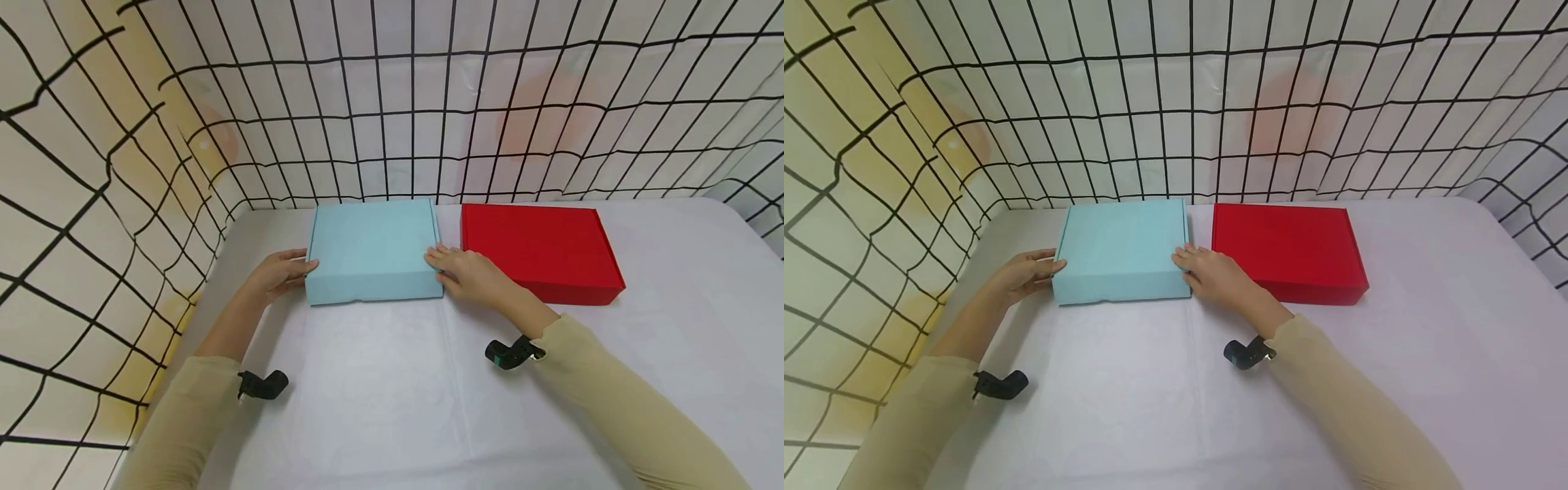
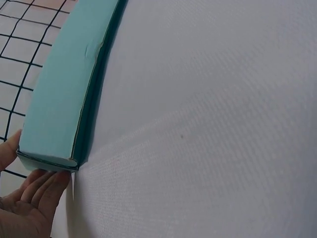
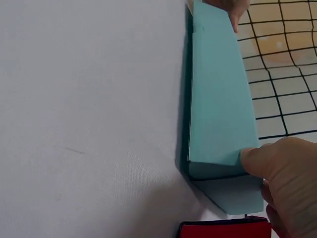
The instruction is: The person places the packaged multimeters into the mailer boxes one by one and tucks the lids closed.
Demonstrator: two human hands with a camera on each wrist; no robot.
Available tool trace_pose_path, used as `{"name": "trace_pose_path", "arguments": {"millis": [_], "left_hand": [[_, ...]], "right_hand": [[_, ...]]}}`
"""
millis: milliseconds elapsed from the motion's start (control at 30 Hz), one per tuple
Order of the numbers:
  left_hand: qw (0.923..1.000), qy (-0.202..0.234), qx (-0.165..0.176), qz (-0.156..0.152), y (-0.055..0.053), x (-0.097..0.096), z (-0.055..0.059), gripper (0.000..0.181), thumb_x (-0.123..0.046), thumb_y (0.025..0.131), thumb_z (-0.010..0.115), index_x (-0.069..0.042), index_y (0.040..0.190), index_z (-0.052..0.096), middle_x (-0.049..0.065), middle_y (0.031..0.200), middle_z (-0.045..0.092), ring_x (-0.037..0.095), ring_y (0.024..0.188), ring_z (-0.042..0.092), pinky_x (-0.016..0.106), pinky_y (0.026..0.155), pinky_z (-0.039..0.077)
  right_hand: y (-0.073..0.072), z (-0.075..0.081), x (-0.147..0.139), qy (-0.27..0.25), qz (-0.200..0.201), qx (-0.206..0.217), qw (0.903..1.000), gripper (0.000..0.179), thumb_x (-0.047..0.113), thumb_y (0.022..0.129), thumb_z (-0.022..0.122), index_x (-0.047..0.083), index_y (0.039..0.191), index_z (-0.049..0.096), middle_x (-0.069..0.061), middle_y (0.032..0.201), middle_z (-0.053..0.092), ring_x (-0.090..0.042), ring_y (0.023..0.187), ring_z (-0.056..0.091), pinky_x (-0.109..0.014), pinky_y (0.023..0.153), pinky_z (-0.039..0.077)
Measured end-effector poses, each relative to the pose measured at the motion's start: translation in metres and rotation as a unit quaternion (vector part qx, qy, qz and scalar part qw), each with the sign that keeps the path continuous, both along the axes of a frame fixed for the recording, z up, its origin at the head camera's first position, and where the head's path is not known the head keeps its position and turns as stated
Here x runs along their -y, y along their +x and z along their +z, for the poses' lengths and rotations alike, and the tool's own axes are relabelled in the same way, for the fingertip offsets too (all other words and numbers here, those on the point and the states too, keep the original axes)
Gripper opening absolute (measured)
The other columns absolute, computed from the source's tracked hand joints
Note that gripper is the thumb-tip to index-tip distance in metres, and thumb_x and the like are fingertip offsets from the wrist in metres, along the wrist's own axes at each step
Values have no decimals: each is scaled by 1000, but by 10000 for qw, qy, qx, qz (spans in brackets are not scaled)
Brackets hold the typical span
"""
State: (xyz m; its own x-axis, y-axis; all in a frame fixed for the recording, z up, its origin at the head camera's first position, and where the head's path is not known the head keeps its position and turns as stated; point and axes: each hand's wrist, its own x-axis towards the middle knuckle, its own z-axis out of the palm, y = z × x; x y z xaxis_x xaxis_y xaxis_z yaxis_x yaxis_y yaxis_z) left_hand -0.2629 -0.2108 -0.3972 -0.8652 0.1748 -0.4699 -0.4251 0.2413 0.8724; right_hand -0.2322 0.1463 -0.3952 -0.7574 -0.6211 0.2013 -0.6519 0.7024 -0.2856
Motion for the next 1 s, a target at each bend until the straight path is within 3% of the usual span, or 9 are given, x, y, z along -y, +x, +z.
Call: {"name": "trace_pose_path", "arguments": {"millis": [133,367,433,567,633,800,1000], "left_hand": [[10000,24,2,12,0,1,-1,74,-22,86,62,-5,144,20,15,144,31,27,128,37,36,108,28],[10000,16,8,3,0,1,-2,76,-25,85,64,-6,144,20,15,144,31,28,129,36,37,109,27],[10000,19,23,16,0,2,-2,76,-24,85,64,-6,144,20,15,144,31,28,129,36,37,109,27],[10000,61,7,13,0,2,-1,75,-23,86,63,-6,145,20,16,143,32,28,129,36,37,109,26],[10000,70,-12,2,0,2,-1,74,-24,86,62,-6,145,20,16,143,33,28,128,36,37,109,27],[10000,48,-7,19,1,2,0,75,-25,85,63,-7,144,21,15,143,33,28,127,37,36,108,28],[10000,27,-35,27,2,3,-3,74,-27,85,64,-7,144,23,14,141,36,28,126,39,37,108,28]], "right_hand": [[-1,0,-2,-42,19,240,9997,48,12,87,59,3,131,46,-14,135,47,-30,125,41,-33,76,52],[-4,-2,-6,-276,-1,487,9984,50,16,86,62,7,132,46,-8,135,47,-23,127,41,-27,77,50],[-5,-2,-6,-326,4,494,9982,50,17,85,63,7,131,47,-8,134,48,-22,126,42,-25,69,48],[-6,-4,-3,-293,38,117,9995,48,16,83,65,5,128,50,-11,130,52,-26,121,47,-32,80,52],[-5,-5,-2,-229,14,-95,9997,47,16,83,65,4,127,51,-12,129,53,-27,120,48,-39,91,46],[-3,-5,-2,-118,-6,-132,9998,51,17,82,67,3,128,50,-13,131,50,-30,122,45,-45,97,39],[-1,-9,-1,-196,8,-268,9994,53,15,80,69,3,127,51,-14,130,51,-29,122,46,-43,100,36]]}}
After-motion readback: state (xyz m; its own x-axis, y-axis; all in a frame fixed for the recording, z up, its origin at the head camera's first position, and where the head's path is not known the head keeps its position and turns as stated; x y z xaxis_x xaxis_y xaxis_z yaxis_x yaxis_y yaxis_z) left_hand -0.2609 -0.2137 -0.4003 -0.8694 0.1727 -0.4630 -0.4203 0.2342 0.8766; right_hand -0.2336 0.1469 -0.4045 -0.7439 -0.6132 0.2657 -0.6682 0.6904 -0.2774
